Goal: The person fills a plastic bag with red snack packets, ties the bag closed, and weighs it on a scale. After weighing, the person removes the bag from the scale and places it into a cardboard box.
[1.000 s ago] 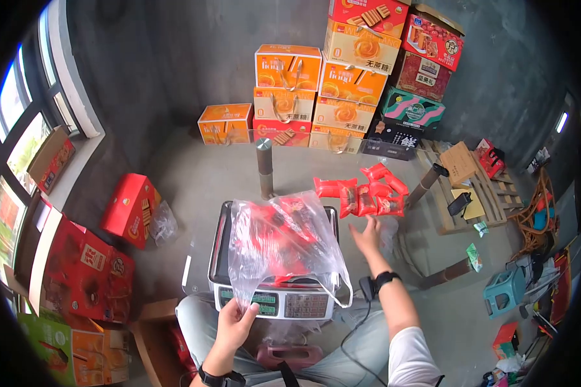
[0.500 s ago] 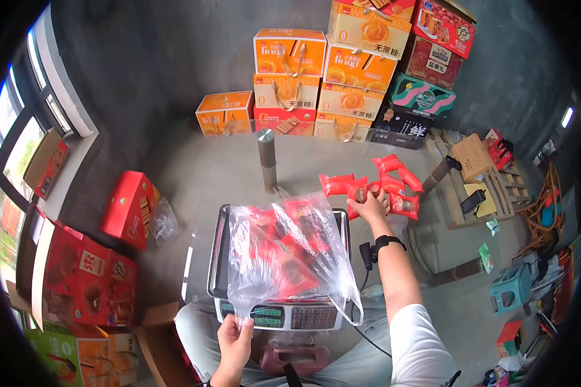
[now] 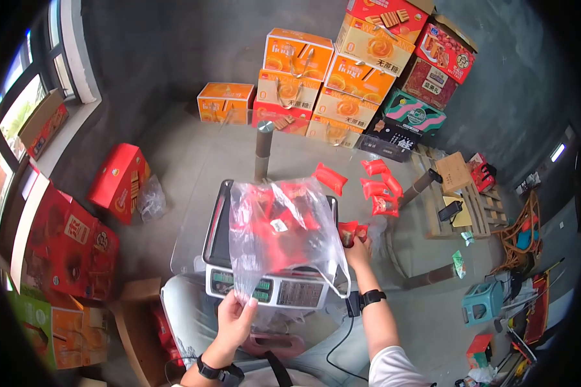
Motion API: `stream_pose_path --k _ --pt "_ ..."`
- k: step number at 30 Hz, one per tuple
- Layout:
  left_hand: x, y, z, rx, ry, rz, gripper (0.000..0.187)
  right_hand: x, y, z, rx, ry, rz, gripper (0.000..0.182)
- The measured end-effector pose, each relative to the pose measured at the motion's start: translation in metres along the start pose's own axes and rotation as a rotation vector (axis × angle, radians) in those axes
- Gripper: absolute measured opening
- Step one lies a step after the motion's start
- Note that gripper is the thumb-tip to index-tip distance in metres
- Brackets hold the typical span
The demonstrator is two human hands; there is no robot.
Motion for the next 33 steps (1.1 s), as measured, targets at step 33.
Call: stream_pose_path --k 33 --pt "0.028 0.019 -0.036 -0.194 0.401 0.667 0.059 -0.211 -0.083 -0.126 -0.187 -0.735 0.124 0.05"
Point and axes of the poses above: each hand's wrist, its own z-axis towards the middle knuckle, its own y-axis out of the palm, x = y × z, the point moved 5 cm from there along z, towards the middle knuckle, and after that the axes turned 12 degrees about -y, right-handed, at the moved point
